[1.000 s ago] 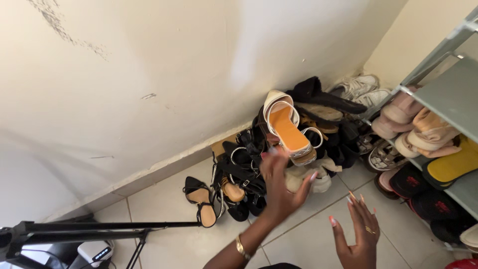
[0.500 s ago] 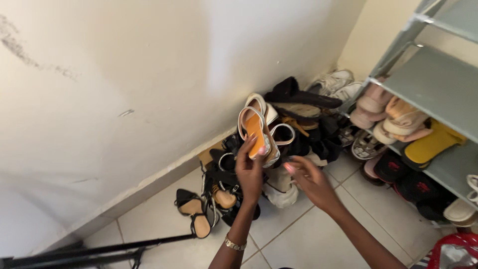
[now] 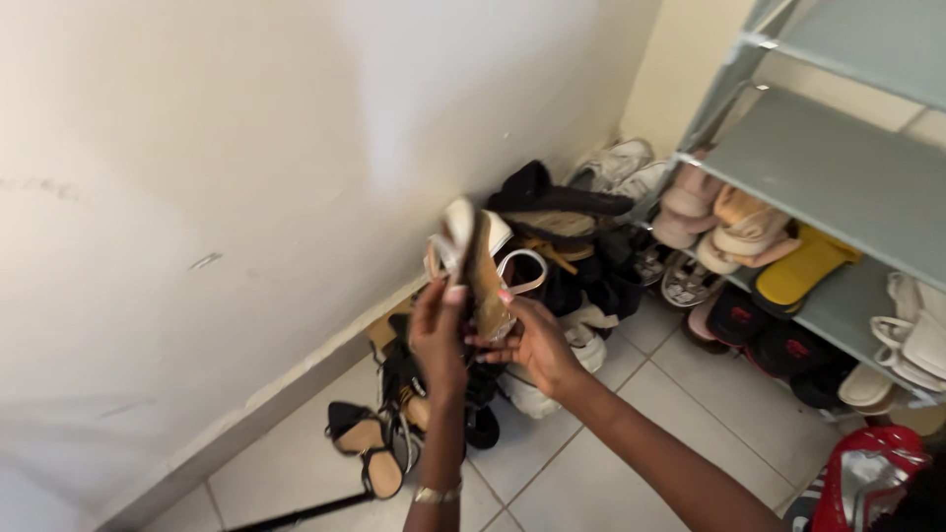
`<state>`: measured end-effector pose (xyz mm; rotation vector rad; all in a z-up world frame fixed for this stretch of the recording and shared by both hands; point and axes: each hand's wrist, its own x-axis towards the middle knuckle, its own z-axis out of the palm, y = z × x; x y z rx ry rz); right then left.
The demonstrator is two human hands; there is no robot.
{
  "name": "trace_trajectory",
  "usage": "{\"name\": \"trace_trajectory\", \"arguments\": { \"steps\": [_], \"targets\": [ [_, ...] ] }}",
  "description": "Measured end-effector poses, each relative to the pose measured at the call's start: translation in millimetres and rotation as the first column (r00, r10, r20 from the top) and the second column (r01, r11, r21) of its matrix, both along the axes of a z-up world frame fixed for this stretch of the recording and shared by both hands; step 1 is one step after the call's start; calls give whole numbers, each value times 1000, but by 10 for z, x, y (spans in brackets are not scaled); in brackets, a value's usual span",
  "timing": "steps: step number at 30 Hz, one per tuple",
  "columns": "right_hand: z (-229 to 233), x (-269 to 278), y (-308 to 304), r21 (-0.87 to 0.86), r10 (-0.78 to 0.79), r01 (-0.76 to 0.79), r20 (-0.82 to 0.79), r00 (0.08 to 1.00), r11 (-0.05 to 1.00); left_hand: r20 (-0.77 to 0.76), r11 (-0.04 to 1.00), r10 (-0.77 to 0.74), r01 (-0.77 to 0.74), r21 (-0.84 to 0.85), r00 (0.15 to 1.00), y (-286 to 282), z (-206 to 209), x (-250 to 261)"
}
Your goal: The person organizes a collection of shoes by picking them up from the floor and placing them onto a multi-tiered shoe rack. They handle various types of footwear, including sandals, sneakers, and boots, arranging them neatly on the shelves.
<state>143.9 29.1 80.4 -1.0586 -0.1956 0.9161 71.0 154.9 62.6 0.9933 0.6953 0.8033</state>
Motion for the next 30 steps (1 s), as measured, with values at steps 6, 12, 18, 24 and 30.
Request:
{"name": "trace_trajectory", "arguments": {
  "steps": [6,12,18,24,30],
  "targets": [
    [342,-295,-555,8,2,-3,95,995,1000,412,991,-52,-5,136,910,-46,111,-336],
    [182,-350,-1661,128,-341,322,174,924,938,310,922,-91,-37,384,946,-256,443,-588],
    [-82,-540,-2608,-350,-469,851,719,512,392,260,835,-207,32,549,943,-403,520,-641],
    [-374,-103,-3096,-88,207,990,972,110,-112,141,696,-428,226,682,893,-629,412,-600],
    [-546,667,-3069,80,435,975,900,18,-206,-19,559,-490,331,760,871,-820,257,-606]
  ]
}}
